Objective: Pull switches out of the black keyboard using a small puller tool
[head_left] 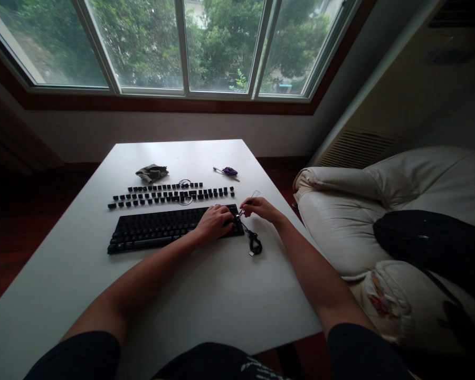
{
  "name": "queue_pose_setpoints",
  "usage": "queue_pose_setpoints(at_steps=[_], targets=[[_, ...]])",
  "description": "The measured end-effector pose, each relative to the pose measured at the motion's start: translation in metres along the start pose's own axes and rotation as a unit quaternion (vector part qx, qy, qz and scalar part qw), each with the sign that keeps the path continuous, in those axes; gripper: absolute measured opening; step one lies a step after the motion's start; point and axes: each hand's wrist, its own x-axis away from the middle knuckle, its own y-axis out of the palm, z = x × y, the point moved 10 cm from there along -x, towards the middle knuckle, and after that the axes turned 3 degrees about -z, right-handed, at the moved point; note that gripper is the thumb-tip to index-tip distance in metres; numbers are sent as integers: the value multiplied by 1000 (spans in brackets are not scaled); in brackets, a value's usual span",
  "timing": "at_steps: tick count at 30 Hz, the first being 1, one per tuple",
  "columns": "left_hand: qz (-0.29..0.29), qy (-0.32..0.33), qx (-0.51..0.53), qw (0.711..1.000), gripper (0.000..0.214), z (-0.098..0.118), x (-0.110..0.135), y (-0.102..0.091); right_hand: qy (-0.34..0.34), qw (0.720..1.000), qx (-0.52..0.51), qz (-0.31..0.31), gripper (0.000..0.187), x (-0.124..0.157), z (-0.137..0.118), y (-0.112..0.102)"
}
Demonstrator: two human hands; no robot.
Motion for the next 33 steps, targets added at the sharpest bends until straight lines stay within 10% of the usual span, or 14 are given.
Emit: queue_pose_setpoints(at_steps=[11, 22, 33], targets=[[0, 5, 10, 1000, 21, -1, 0, 2, 12, 998, -56, 15, 48, 2, 9, 3], [-4, 1, 0, 1000, 20, -2, 0, 2, -75, 955, 282, -45, 30, 2, -56, 35], [-4, -3, -3, 1000, 20, -2, 0, 1, -84, 919, 382, -50, 19, 4, -72, 49]])
